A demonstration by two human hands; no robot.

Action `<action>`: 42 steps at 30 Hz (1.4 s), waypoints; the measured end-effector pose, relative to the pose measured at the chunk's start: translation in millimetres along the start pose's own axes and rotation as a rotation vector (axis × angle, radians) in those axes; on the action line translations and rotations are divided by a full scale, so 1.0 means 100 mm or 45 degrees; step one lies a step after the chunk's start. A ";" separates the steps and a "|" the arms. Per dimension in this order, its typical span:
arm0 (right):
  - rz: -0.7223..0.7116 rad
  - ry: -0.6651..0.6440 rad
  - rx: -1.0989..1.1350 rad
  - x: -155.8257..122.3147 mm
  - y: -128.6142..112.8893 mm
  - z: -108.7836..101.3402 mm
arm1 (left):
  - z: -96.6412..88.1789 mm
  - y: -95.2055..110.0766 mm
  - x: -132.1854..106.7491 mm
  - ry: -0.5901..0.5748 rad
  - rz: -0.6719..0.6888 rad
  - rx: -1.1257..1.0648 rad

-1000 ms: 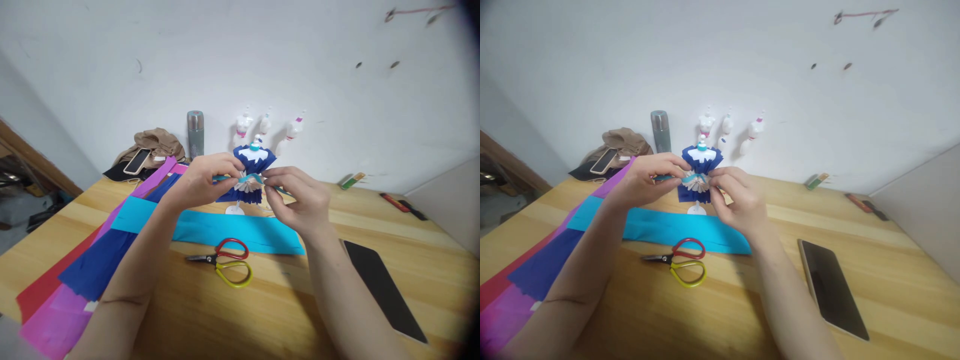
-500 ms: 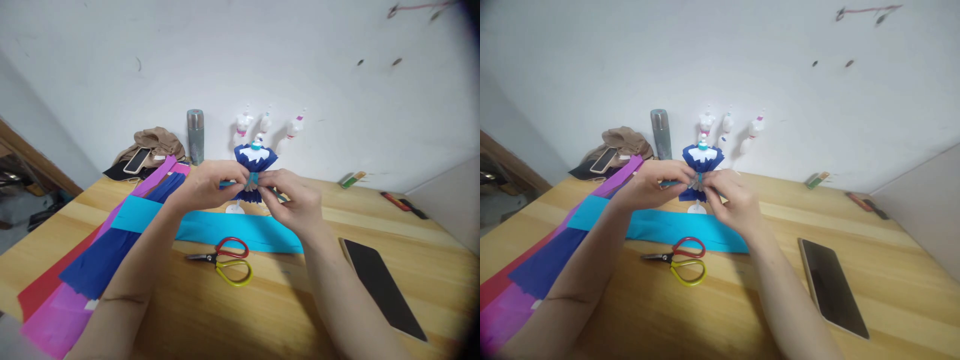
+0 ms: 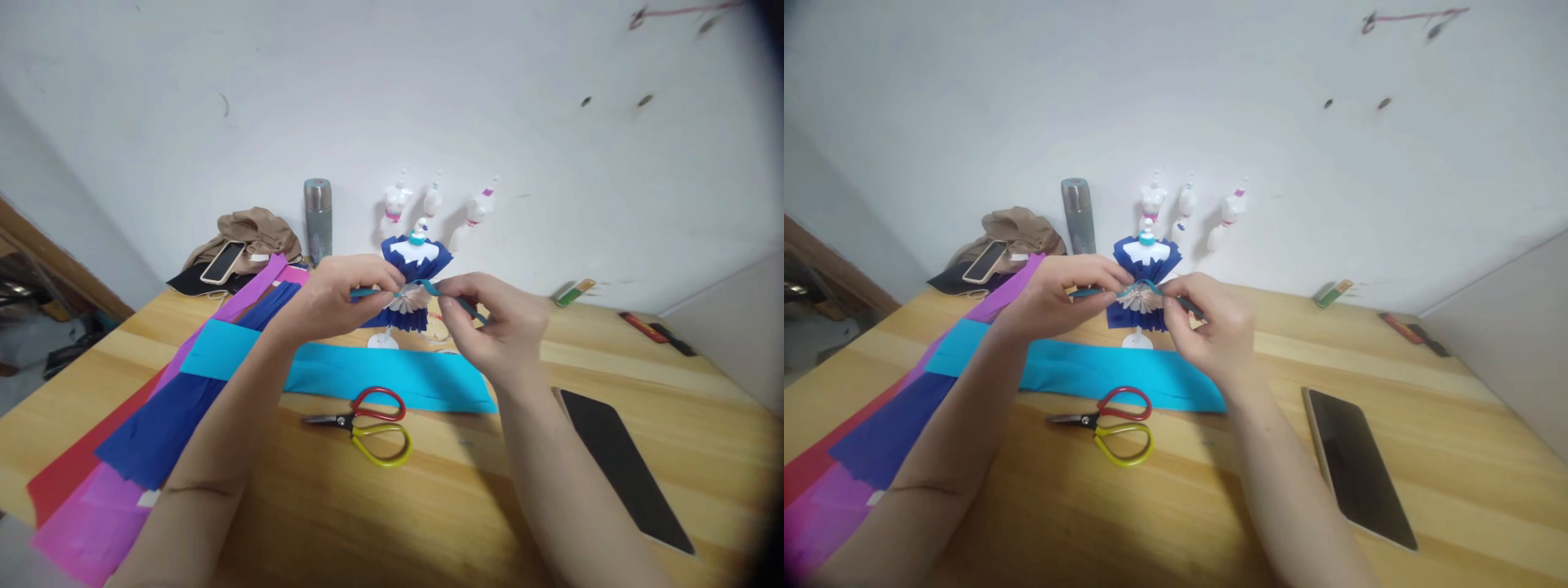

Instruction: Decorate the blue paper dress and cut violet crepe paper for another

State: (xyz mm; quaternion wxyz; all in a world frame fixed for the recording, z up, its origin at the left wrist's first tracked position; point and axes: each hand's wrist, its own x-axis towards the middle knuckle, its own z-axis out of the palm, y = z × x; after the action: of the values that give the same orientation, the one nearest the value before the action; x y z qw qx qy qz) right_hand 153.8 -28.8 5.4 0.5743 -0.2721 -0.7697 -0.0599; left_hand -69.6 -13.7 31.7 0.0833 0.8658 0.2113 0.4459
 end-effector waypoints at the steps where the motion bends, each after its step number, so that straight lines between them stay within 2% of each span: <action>1: 0.003 -0.008 0.009 -0.01 0.00 0.02 | 0.00 0.00 0.00 -0.007 -0.001 -0.003; 6: 0.028 -0.054 0.093 -0.05 0.01 0.04 | -0.02 0.03 0.01 -0.004 -0.010 -0.048; 11: 0.089 0.035 0.055 -0.01 0.03 -0.02 | -0.10 0.01 -0.01 0.074 -0.095 0.105; 17: -0.217 0.108 -0.172 0.03 0.11 0.02 | -0.06 -0.08 0.00 0.196 0.068 0.402; 20: -0.269 0.122 -0.167 0.03 0.13 0.04 | -0.03 -0.12 0.00 0.265 0.161 0.468; 23: -0.231 0.091 -0.124 0.03 0.12 0.03 | -0.03 -0.13 0.00 0.248 0.164 0.417; 26: -0.199 0.082 -0.124 0.03 0.11 0.03 | -0.03 -0.13 -0.01 0.211 0.093 0.413; 31: -0.217 0.094 -0.149 0.02 0.13 0.02 | 0.00 -0.14 0.00 0.245 0.066 0.495; 35: -0.204 0.060 -0.184 0.01 0.15 0.02 | 0.01 -0.19 0.00 0.213 0.032 0.516; 42: -0.252 0.061 -0.203 0.02 0.18 0.02 | 0.02 -0.21 -0.02 0.186 -0.050 0.420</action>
State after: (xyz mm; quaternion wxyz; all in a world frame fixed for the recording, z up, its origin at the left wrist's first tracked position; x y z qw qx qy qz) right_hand 160.1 -12.1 2.4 0.5603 -0.2380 -0.7718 -0.1836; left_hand -75.4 4.8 22.1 -0.0667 0.8287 0.3037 0.4653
